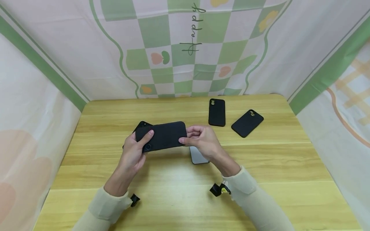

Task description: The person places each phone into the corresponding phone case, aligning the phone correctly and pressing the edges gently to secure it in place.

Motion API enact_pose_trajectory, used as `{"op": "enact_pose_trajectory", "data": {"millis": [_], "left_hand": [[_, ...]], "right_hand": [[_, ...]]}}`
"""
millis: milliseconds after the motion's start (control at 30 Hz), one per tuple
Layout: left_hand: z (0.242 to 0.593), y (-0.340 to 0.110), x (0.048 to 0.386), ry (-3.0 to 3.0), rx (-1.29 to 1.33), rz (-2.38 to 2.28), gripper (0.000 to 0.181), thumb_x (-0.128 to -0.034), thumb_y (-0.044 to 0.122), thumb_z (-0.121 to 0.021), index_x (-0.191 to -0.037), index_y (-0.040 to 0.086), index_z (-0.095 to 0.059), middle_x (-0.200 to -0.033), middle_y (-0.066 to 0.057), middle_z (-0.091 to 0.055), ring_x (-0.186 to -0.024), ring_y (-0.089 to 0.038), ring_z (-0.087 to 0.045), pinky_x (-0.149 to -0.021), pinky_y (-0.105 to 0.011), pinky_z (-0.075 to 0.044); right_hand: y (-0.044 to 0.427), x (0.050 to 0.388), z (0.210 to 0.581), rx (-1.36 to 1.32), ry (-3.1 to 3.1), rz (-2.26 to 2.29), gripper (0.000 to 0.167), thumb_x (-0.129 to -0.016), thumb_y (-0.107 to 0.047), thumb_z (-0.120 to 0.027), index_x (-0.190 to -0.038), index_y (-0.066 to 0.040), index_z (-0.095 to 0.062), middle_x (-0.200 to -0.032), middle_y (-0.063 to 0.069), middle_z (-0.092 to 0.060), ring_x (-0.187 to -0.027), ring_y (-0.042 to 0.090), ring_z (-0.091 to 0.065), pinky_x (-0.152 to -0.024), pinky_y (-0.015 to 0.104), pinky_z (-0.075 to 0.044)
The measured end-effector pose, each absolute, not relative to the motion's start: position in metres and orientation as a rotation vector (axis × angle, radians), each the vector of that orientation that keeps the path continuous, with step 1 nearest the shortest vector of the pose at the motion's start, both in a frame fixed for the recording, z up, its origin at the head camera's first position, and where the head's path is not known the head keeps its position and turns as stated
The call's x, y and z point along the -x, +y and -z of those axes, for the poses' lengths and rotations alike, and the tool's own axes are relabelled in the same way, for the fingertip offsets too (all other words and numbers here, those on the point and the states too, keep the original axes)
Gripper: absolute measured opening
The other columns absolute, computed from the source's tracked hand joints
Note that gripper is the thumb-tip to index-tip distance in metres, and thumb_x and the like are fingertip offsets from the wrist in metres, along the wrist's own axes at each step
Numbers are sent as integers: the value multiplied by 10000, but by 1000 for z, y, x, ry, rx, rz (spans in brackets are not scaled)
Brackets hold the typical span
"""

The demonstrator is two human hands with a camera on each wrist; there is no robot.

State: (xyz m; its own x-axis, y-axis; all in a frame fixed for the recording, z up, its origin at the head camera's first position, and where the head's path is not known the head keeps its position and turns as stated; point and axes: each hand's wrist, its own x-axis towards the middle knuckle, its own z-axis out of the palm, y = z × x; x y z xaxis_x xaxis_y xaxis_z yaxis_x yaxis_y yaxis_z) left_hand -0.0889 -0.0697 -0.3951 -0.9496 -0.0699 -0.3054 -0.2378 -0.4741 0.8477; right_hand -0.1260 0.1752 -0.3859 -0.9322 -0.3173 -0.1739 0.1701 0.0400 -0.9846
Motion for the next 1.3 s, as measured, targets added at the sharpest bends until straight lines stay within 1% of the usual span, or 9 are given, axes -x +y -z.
{"op": "enact_pose_trajectory", "data": {"millis": [167, 333, 467, 600, 700, 800, 933, 1067, 1300], "left_hand": [[396, -68, 88, 1547, 443, -2608, 232, -1014, -17, -682, -1224, 6, -587, -1167, -95, -643, -1056, -207, -741, -881, -323, -630], [397, -67, 90, 1538, 436, -2654, 261, -987, -40, -709, -1219, -15, -592, -1178, -125, -616, -1029, -226, -741, -801, -294, -640], [397, -70, 90, 1590, 424, -2615, 268, -988, -30, -714, -1230, -21, -599, -1208, -151, -615, -1055, -257, -747, -821, -332, -645], [397, -76, 89, 1640, 366, -2561, 256, -997, -32, -700, -1229, -22, -593, -1205, -156, -626, -1069, -276, -752, -854, -372, -641], [397, -80, 89, 1716, 315, -2484, 241, -983, -20, -725, -1196, -13, -613, -1139, -135, -659, -1019, -248, -763, -821, -345, -647], [397, -83, 90, 1813, 251, -2360, 236, -966, 8, -759, -1175, 8, -650, -1095, -113, -696, -974, -220, -765, -799, -327, -647], [398, -84, 89, 1937, 107, -2166, 261, -958, 41, -781, -1202, 29, -687, -1123, -108, -738, -987, -201, -744, -839, -323, -633], [399, -84, 89, 1992, -35, -2039, 326, -950, 50, -789, -1259, 28, -689, -1158, -109, -756, -1019, -206, -725, -891, -331, -616], [399, -83, 90, 2001, -140, -1919, 324, -958, 95, -791, -1258, 35, -683, -1103, -96, -768, -962, -193, -723, -855, -334, -616]], "right_hand": [[170, 122, 390, 128, 1863, 2099, 198, -898, 157, -730, -985, -10, -671, -829, 13, -749, -817, 142, -775, -769, 283, -641], [164, 116, 394, 72, 1860, 2141, 225, -886, 164, -730, -1000, -18, -663, -822, -8, -705, -788, 118, -754, -770, 292, -644], [164, 114, 395, 93, 1887, 2089, 203, -884, 126, -760, -970, -20, -647, -806, -13, -700, -797, 124, -756, -758, 277, -635], [167, 116, 392, 149, 1988, 1944, 206, -877, 38, -813, -986, 27, -639, -818, -3, -739, -840, 152, -775, -739, 259, -609], [169, 119, 389, 186, 2104, 1780, 310, -878, -53, -845, -1114, 47, -670, -907, 17, -768, -875, 135, -755, -770, 251, -602], [169, 123, 385, 260, 2206, 1635, 386, -891, -124, -855, -1222, 11, -707, -1052, 50, -767, -932, 130, -723, -808, 240, -599], [167, 129, 378, 438, 2282, 1483, 333, -910, -155, -844, -1211, -39, -758, -1126, 86, -762, -1000, 189, -724, -826, 254, -603], [163, 131, 375, 617, 2331, 1331, 285, -922, -159, -833, -1173, -36, -779, -1031, 58, -777, -948, 184, -719, -813, 270, -602], [159, 128, 377, 704, 2341, 1298, 188, -903, -115, -849, -1063, -33, -792, -889, 6, -762, -827, 157, -694, -758, 297, -595]]}}
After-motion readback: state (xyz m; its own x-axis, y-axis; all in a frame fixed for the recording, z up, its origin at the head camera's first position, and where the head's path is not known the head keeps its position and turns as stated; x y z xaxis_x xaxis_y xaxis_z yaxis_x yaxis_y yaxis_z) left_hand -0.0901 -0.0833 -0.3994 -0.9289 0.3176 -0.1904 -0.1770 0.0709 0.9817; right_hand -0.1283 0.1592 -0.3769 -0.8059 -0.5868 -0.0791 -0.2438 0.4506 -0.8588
